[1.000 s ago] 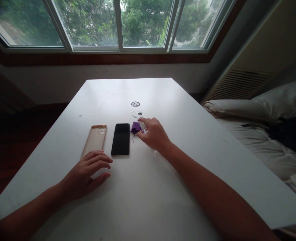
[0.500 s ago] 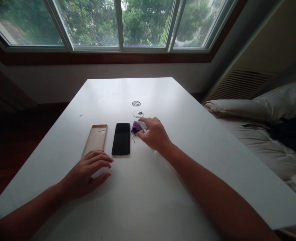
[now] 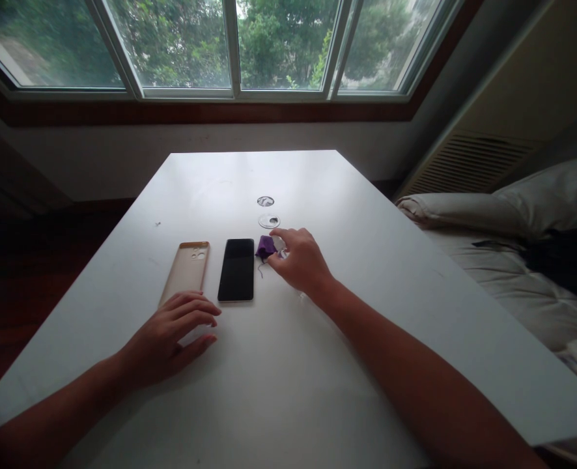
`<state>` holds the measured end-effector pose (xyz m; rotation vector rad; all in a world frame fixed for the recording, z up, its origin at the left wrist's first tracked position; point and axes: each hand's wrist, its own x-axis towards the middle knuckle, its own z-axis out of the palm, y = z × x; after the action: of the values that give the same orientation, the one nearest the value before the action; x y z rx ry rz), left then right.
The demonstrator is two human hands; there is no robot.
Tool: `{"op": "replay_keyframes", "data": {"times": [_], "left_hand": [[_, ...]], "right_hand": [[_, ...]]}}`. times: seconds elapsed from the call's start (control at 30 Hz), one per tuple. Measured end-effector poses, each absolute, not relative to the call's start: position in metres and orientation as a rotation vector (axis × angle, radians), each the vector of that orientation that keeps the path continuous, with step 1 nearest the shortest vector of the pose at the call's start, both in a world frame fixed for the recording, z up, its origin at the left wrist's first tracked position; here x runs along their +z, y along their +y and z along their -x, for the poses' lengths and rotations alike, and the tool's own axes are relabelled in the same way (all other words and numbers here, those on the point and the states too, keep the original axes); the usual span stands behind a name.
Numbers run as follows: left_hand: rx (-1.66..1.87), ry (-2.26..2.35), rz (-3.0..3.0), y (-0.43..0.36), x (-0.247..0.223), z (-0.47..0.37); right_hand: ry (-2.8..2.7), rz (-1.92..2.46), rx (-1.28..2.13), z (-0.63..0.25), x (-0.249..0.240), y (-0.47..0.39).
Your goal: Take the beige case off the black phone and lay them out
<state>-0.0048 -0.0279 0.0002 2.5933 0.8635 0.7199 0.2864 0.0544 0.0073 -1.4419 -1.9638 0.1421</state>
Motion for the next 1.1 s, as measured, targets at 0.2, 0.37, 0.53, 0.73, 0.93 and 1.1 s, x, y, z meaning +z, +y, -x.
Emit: {"op": "replay_keyframes", "data": {"times": [0.2,0.37,0.53,0.73,0.93,1.1], "left_hand": [[0.714,0.869,-2.588,-0.0280,-0.0002,0.0055],[0.703,0.874,-2.587,-0.0278,-0.0005,0.0055],[0.722,0.864,-2.593,-0.0274,-0.0002,0.0054],[0.720,0.863,-2.599,-0.0278,0.0011,0.0054],[0.711,0.867,-2.590,-0.0273,0.0000,0.0077],[0.705,0.866,-2.589,-0.0268,-0.0003,0.0089]], "right_hand": [[-1.984,1.436,0.140,-0.2864,0.0073,0.0530],[-1.998,1.433,0.136,-0.2863,0.0065,0.0553],[-2.015,1.426,0.130,-0.2862,0.0060,0.0553],[-2.027,1.424,0.128,-0.2858,0.0057,0.0548],[-2.019,1.440,0.133,-0.2841,0.0056,0.0549],[-2.022,1.440,0.119,-0.2821,0.0063,0.0548]]}}
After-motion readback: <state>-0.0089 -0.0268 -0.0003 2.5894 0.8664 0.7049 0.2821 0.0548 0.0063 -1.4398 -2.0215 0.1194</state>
